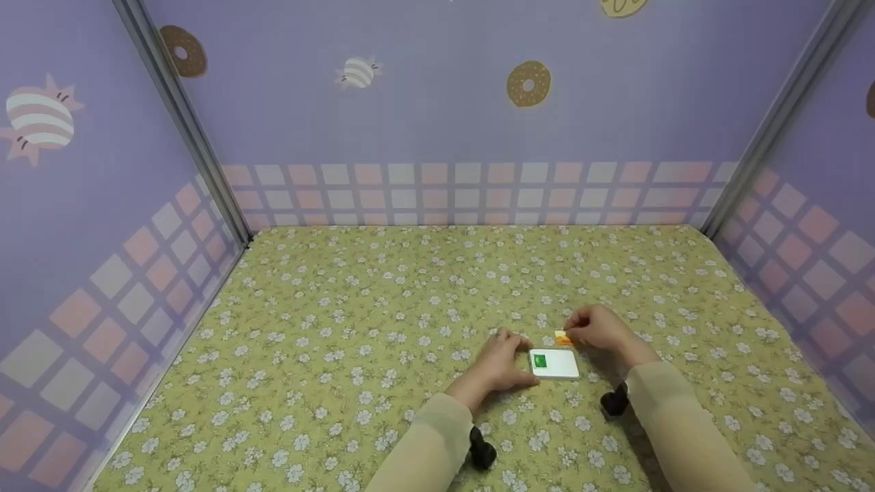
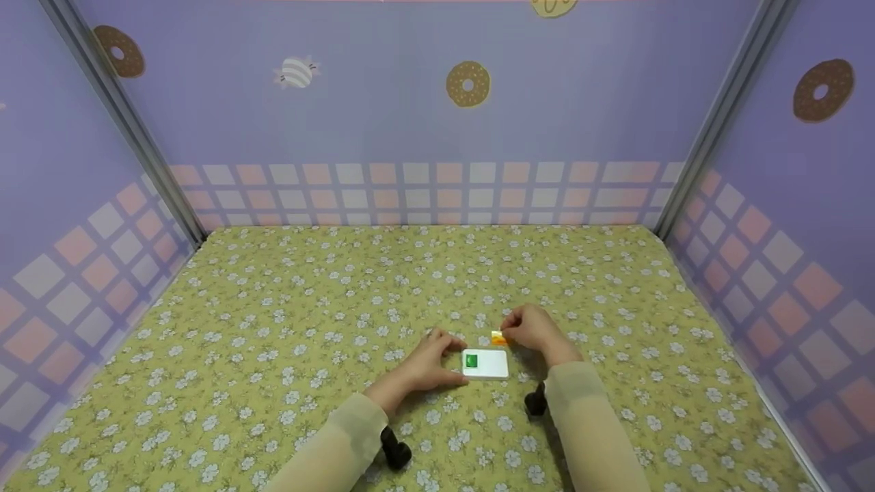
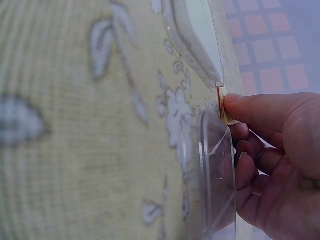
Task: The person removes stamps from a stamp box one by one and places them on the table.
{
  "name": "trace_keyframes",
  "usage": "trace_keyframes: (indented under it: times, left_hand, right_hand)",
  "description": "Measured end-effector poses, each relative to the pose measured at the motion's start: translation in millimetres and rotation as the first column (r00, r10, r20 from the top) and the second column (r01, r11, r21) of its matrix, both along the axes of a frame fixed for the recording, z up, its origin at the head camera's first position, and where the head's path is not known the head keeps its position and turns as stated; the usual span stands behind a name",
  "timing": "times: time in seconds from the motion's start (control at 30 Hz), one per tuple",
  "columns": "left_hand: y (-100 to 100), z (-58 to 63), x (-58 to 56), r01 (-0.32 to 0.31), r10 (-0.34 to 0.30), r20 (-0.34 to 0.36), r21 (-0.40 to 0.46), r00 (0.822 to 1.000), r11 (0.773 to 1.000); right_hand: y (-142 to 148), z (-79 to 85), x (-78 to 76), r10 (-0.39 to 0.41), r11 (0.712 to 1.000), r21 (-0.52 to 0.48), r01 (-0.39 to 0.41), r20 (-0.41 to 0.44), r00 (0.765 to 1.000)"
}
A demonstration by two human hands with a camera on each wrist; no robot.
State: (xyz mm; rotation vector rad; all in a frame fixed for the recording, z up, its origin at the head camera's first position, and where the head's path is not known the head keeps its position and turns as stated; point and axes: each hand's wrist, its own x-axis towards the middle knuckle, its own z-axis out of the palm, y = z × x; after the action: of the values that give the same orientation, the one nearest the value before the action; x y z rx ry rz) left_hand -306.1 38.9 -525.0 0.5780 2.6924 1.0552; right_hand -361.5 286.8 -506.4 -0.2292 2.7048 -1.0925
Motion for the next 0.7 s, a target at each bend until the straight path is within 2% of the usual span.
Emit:
trace_keyframes:
  times: [0.7]
  left_hand:
    - [0.3,1.1,0.2,-0.002,0.002,0.000,-0.003,1.000,1.000]
  right_hand:
    - [-0.3,0.5,0.7,0.012,1.000,-0.010,-0.012,-0.002,1.000]
